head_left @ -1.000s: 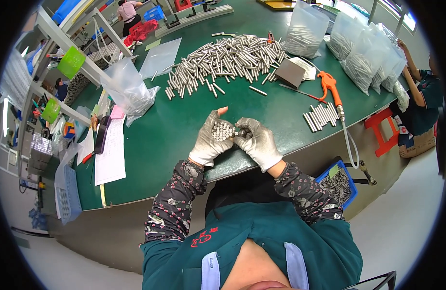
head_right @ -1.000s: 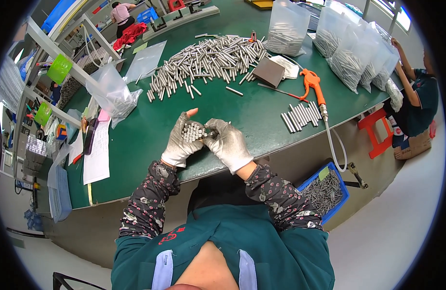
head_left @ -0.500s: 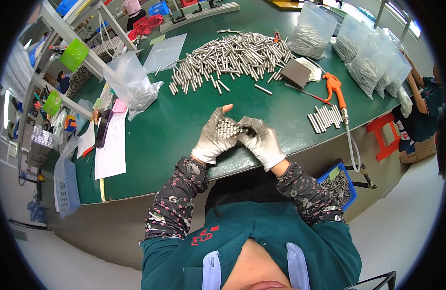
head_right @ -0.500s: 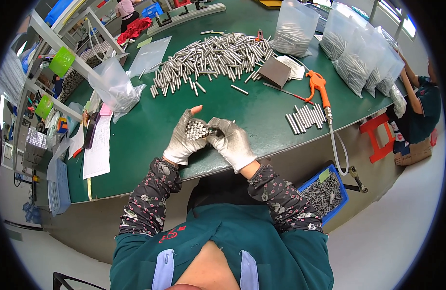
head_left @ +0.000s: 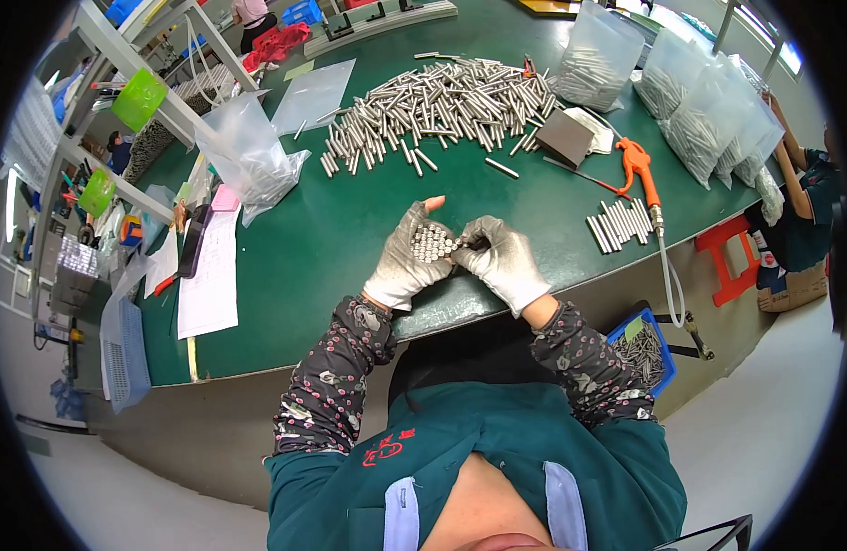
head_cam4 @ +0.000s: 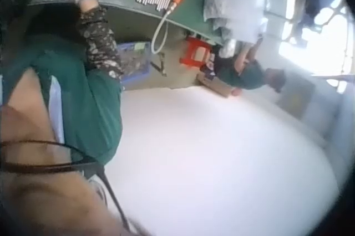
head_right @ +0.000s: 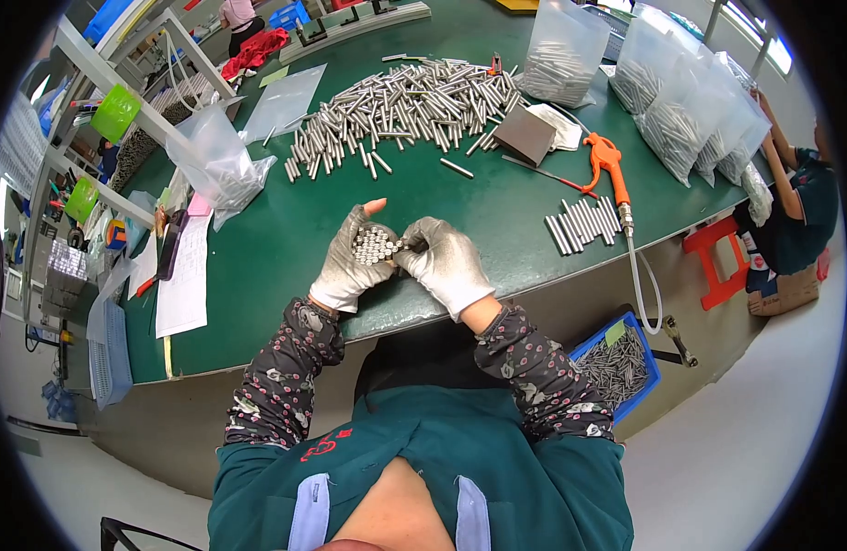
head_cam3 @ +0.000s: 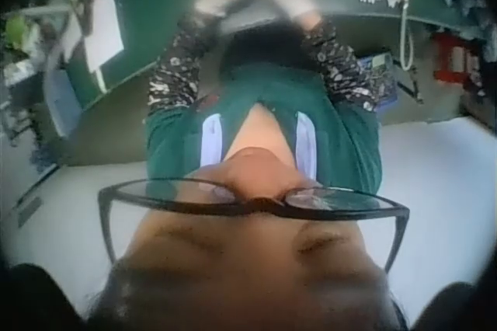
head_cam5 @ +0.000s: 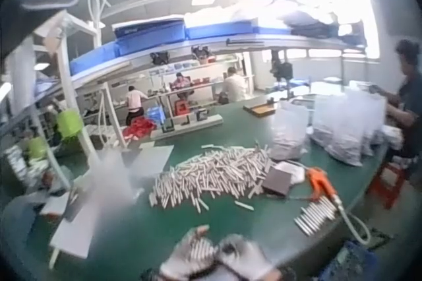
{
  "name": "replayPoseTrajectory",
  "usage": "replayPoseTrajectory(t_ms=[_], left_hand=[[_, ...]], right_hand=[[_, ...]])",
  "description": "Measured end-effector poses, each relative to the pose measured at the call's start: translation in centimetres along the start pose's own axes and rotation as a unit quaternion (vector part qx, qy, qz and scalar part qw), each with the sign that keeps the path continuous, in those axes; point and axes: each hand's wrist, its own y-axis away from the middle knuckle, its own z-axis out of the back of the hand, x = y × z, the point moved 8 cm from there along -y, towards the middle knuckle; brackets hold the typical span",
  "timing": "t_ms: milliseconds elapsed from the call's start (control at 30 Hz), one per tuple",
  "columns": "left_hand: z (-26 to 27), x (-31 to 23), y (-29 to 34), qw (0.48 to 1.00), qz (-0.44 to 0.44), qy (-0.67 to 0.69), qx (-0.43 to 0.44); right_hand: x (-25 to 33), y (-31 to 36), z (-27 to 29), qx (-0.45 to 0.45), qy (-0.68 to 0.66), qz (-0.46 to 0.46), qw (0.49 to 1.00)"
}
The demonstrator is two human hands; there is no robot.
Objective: The worker aligns, bundles, and inspects small metal tubes at a factory workbench.
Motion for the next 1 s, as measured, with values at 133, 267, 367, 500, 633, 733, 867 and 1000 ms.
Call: replayPoseTrajectory(t_ms=[133,267,367,500,633,733,867,1000], left_hand=[[-0.1,0.0,0.1,1.0,0.005,0.021,-0.004],[0.0,0.0,0.1,1.0,0.008,0.011,-0.015],[0.1,-0.1,0.1,1.0,0.002,-0.009,-0.018],[0.1,-0.2,0.1,1.0,-0.008,-0.011,-0.006],[0.0,0.0,0.0,1.0,-0.002,0.004,-0.003],[0.0,0.1,0.1,1.0,0.01,0.023,-0.005],[-0.1,-0.4,0.1,1.0,0.009,0.005,-0.015],[0.0,-0.3,0.1,1.0,0.01,-0.006,-0.023]], right_hand=[[1.1,-0.4,0.7,0.007,0.052,0.011,0.999],[2.9,-0.3,1.3,-0.032,0.152,0.124,0.98],[1.1,-0.4,0.3,0.019,0.051,0.04,0.998],[-0.1,-0.2,-0.5,0.014,-0.066,0.043,0.997],[-0.4,0.0,-0.5,-0.007,-0.066,0.057,0.996],[-0.1,0.1,-0.3,0.006,-0.074,0.037,0.997],[-0.1,0.1,0.3,0.012,-0.037,-0.009,0.999],[-1.3,0.0,1.3,-0.014,0.002,-0.059,0.998]])
